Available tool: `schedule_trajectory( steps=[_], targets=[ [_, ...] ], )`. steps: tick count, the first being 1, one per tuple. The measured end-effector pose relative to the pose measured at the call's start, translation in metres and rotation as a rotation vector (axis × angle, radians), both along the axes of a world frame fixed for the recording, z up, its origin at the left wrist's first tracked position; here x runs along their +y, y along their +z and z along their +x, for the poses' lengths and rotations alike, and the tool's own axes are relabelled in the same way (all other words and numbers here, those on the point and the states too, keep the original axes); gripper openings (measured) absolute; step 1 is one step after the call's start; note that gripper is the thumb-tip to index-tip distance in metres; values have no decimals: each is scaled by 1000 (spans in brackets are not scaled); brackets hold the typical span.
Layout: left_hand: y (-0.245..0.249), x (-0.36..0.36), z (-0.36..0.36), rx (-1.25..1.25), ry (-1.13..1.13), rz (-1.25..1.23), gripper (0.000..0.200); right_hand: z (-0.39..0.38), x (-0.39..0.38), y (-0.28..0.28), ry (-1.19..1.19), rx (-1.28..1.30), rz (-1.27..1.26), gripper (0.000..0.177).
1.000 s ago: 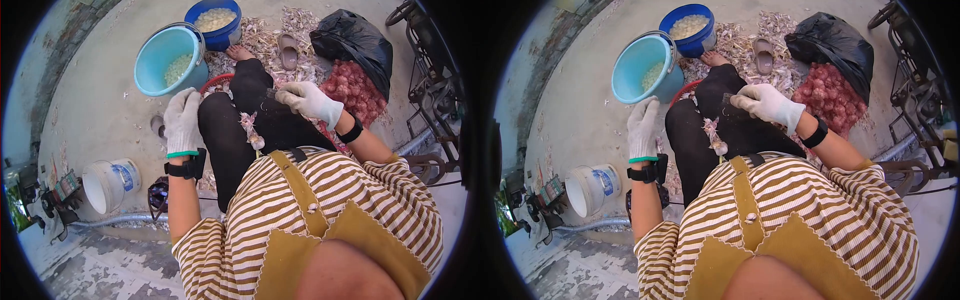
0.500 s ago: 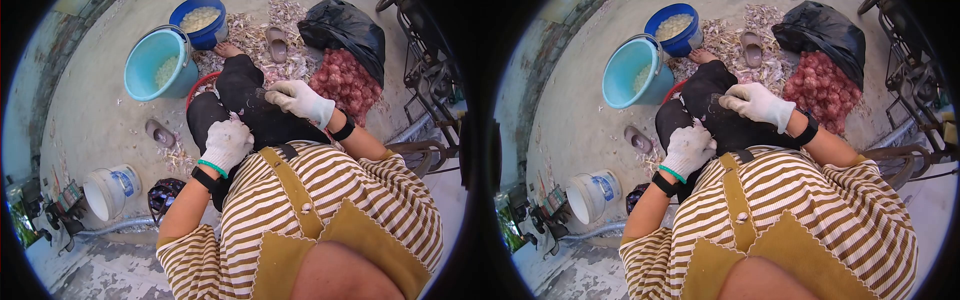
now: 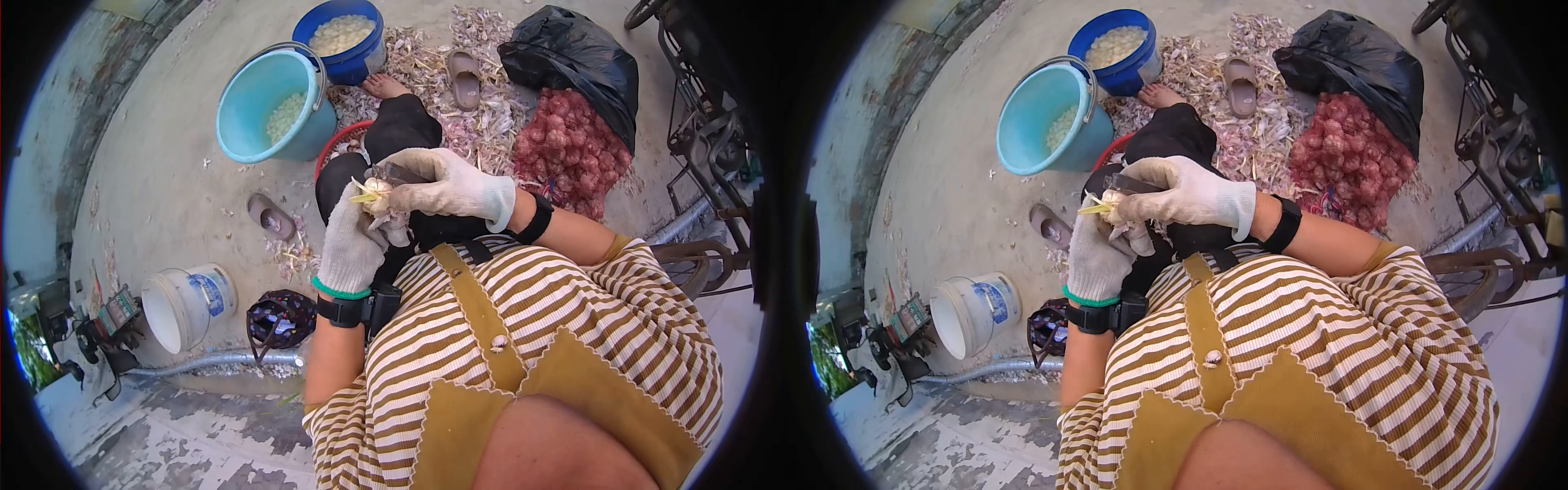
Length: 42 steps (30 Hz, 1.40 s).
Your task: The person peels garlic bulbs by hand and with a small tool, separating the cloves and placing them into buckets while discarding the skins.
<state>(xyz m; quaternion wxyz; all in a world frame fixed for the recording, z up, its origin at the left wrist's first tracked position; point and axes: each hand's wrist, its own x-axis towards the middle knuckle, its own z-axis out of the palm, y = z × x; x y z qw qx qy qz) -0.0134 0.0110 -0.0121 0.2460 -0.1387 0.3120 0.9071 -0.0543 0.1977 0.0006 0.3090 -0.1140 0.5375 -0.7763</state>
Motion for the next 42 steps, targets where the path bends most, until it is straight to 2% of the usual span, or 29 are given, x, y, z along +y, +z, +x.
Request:
schedule_trajectory(
  steps=[1,2,4,6,9,10,11,12,14,15,16,17,18,19,24,26,30,32,36,38,42],
  targets=[
    [7,8,4,183,-12,-251,36,-1,3,13,53,-96,26,36],
    [14,12,6,184,-10,-250,36,-2,6,25,106,-193,52,32],
    [22,17,10,191,-27,-328,44,-5,8,22,171,-184,105,30],
    [21,18,8,127,-42,-292,48,-5,7,17,234,-176,158,29],
    [29,24,7,117,0,-418,49,1,1,4,141,97,31,27],
    [29,20,8,353,-107,-803,45,1,4,6,141,98,32,27],
    [29,18,9,592,-219,-1184,41,1,9,12,156,-17,20,26],
    [27,18,11,594,-218,-1183,41,1,13,21,170,-132,9,25],
    [22,18,17,373,125,-840,41,3,15,30,123,-188,-20,24],
    [30,20,21,419,234,-848,23,3,17,26,184,-204,-52,23],
    [38,21,22,417,230,-845,23,4,19,23,243,-225,-84,23],
    [45,21,22,619,189,-943,23,5,19,22,224,-251,-48,24],
    [49,20,21,825,149,-1038,30,5,19,21,226,-251,-45,24],
    [42,16,22,877,91,-1070,45,3,20,20,265,-247,-68,23],
    [40,16,20,920,57,-1041,44,1,19,17,293,-224,-8,25],
    [42,16,18,1047,72,-1154,39,4,19,18,268,-259,-16,25],
    [39,17,20,1060,58,-1187,37,12,15,15,171,-294,-32,27],
    [30,19,23,904,80,-1055,35,13,14,16,177,-317,-78,26],
    [27,26,32,780,146,-1058,29,12,10,1,180,-353,-251,28],
    [32,31,34,543,175,-890,21,13,9,4,169,-331,-256,28],
    [31,35,31,579,215,-882,24,15,9,7,147,-325,-330,30]
  ],
)
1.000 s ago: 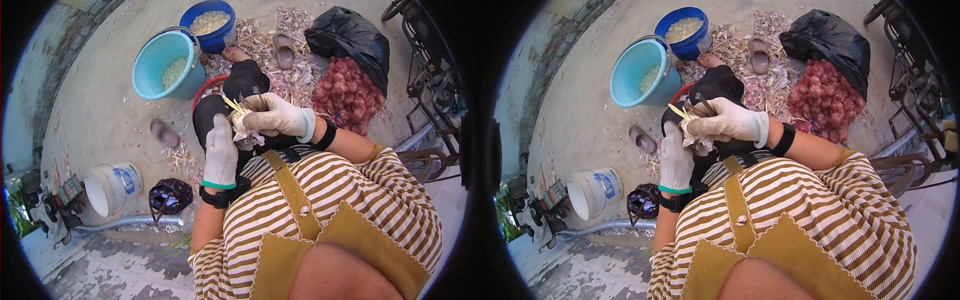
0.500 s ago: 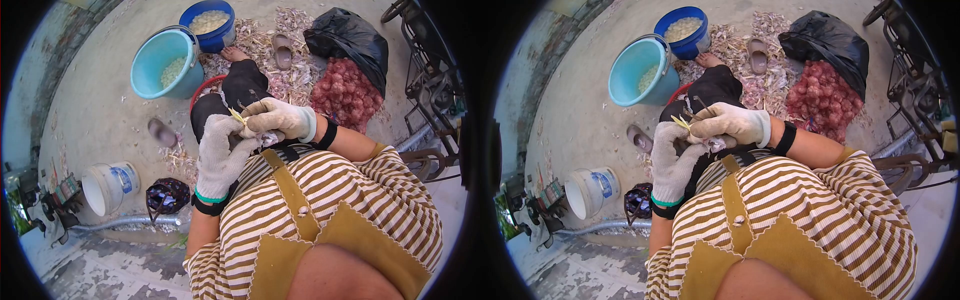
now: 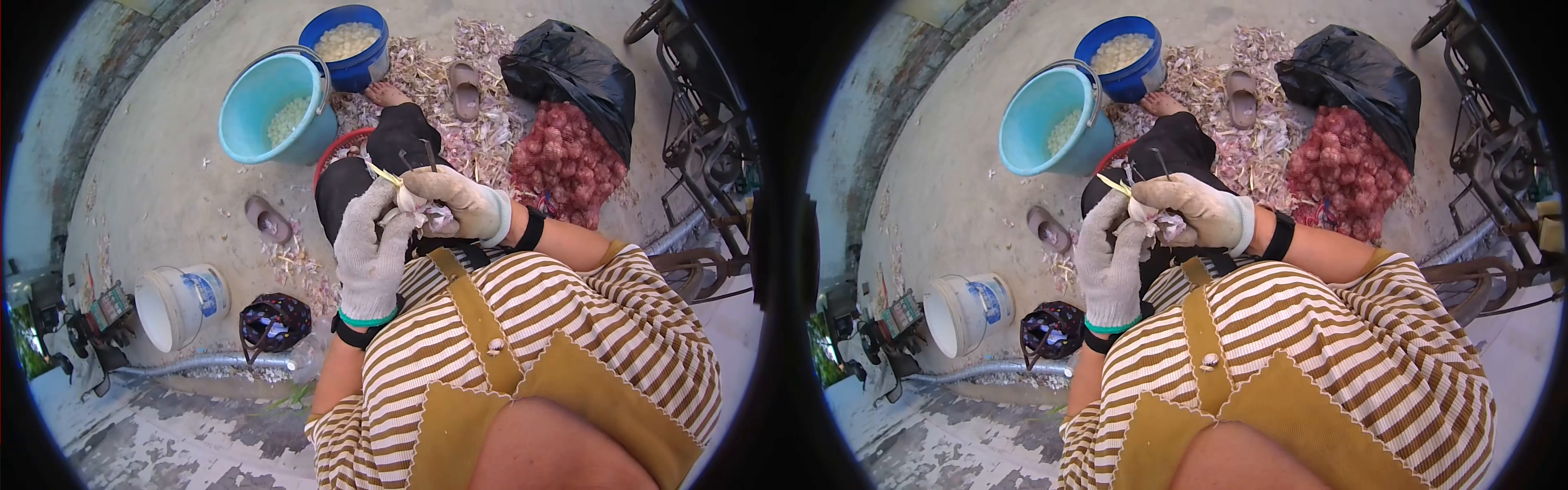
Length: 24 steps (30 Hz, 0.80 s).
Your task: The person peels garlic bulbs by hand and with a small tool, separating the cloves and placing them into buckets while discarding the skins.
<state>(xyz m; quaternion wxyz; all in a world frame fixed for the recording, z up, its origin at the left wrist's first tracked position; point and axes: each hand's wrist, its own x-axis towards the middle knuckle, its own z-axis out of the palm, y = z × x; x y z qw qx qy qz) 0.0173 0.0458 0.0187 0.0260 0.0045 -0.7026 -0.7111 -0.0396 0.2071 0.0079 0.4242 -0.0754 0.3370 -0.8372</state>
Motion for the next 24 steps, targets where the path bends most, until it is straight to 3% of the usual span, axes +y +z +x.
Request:
schedule_trajectory(
  steps=[2,4,6,8,10,12,16,18,22,24],
  targets=[
    [-5,-1,0,99,33,-266,33,2,-6,-4,-44,-42,-30,31],
    [2,2,2,63,67,-206,28,3,-10,-8,-92,-86,-60,33],
    [10,3,-1,-128,3,23,23,3,-10,-9,-175,60,-44,35],
    [10,-2,0,-163,-39,139,24,-1,-4,-1,-105,-45,-46,36],
    [7,-7,-1,-200,-82,255,25,-1,-3,8,-115,90,134,35],
    [6,-9,-5,-268,-115,412,30,-2,-4,8,-102,72,114,32],
    [8,-4,-5,-270,-79,423,35,-7,-5,13,-119,94,106,30],
    [8,-1,-5,-204,-57,218,35,-9,-4,11,-122,122,111,30],
    [0,-1,-6,-179,-65,147,38,-8,-10,4,-214,130,214,29],
    [-7,-1,-6,-91,-61,-22,34,-4,-14,3,-251,131,231,29]
  ],
)
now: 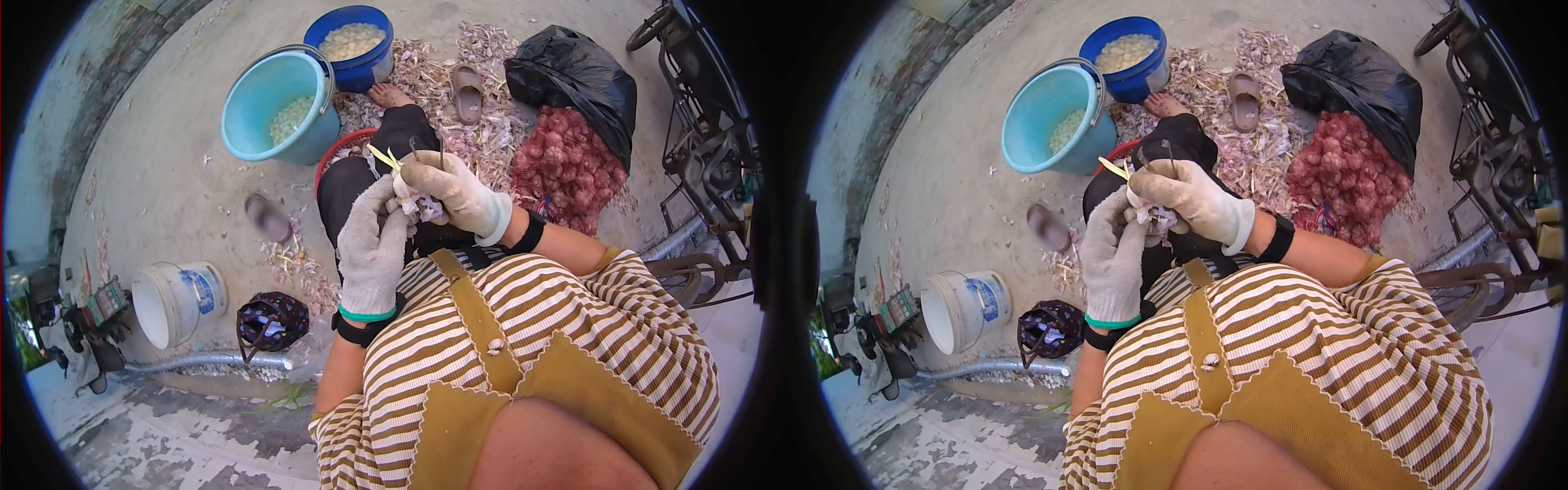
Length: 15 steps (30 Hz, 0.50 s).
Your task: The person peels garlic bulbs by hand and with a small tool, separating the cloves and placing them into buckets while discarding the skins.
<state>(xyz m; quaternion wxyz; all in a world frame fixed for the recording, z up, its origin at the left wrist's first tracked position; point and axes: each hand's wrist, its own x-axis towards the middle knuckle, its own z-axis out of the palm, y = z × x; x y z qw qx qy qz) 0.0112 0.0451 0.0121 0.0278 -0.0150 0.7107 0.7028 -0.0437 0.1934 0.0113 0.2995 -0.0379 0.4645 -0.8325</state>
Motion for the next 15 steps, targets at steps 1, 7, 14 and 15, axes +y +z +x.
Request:
schedule_trajectory(
  steps=[1,7,14,15],
  targets=[
    [1,1,0,0,1,0,34,1,-2,-2,-16,-10,8,31],
    [5,-17,-5,-115,190,632,22,-3,11,3,96,22,-49,39],
    [17,-2,2,-101,58,162,35,-4,8,-3,188,-98,-80,31],
    [14,-2,2,-43,68,66,35,-5,9,1,190,-80,-27,31]
  ],
)
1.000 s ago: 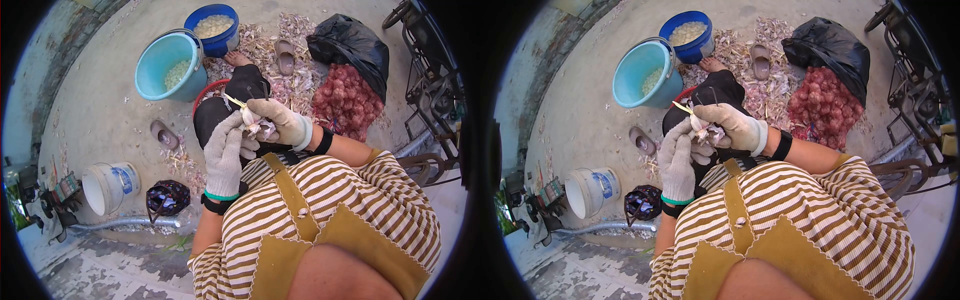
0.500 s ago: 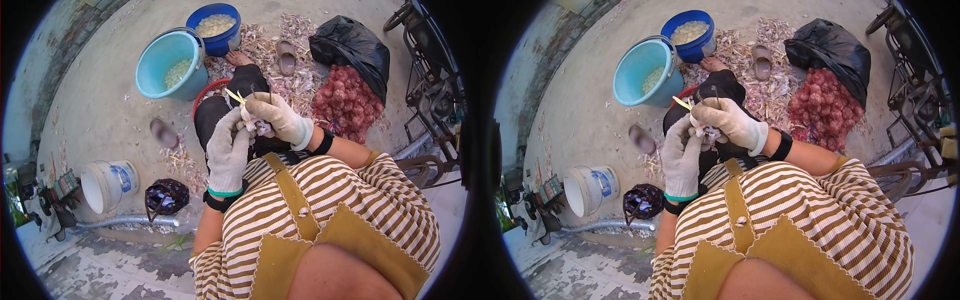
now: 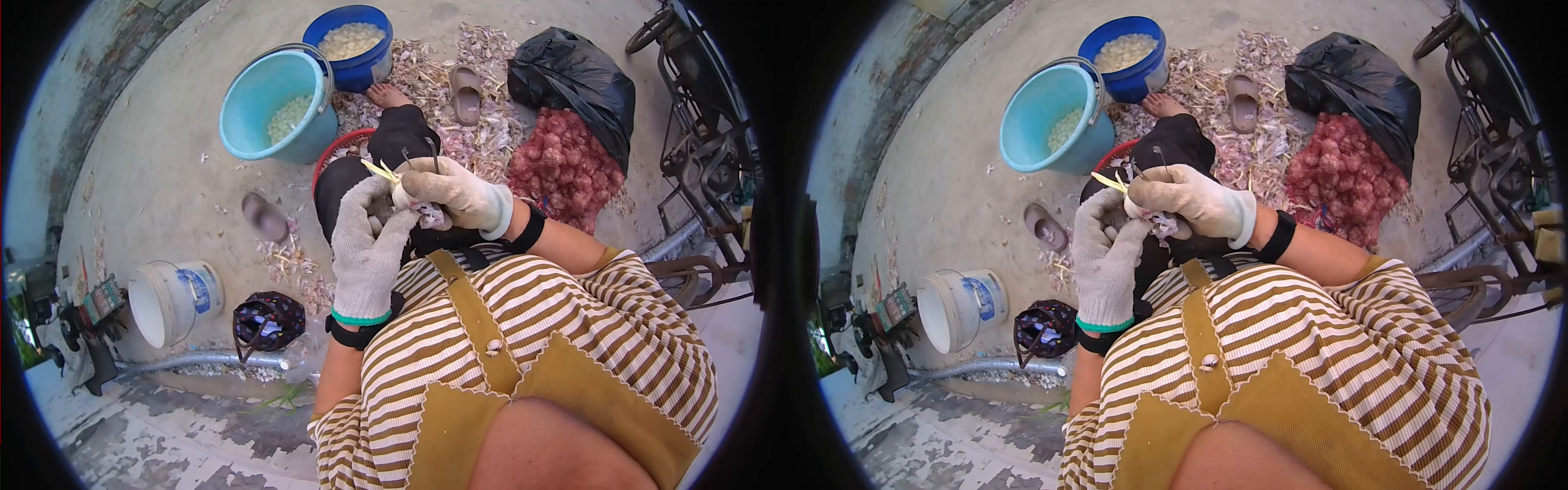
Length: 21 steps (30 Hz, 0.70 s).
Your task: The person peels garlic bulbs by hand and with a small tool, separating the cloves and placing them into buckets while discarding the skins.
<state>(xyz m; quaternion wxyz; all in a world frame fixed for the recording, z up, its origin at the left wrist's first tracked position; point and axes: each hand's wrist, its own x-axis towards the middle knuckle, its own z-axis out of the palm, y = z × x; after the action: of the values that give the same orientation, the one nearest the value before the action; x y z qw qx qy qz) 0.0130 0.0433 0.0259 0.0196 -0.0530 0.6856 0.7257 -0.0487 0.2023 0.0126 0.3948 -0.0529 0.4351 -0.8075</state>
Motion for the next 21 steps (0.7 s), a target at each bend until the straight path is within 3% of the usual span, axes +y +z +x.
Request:
schedule_trajectory(
  steps=[5,10,21],
  targets=[
    [-6,0,1,117,18,-147,32,3,-4,3,-21,50,99,31],
    [6,-1,-2,-167,21,153,23,6,-6,5,-30,47,154,30],
    [5,-1,-1,-49,60,110,26,3,-6,2,7,14,113,34]
  ],
)
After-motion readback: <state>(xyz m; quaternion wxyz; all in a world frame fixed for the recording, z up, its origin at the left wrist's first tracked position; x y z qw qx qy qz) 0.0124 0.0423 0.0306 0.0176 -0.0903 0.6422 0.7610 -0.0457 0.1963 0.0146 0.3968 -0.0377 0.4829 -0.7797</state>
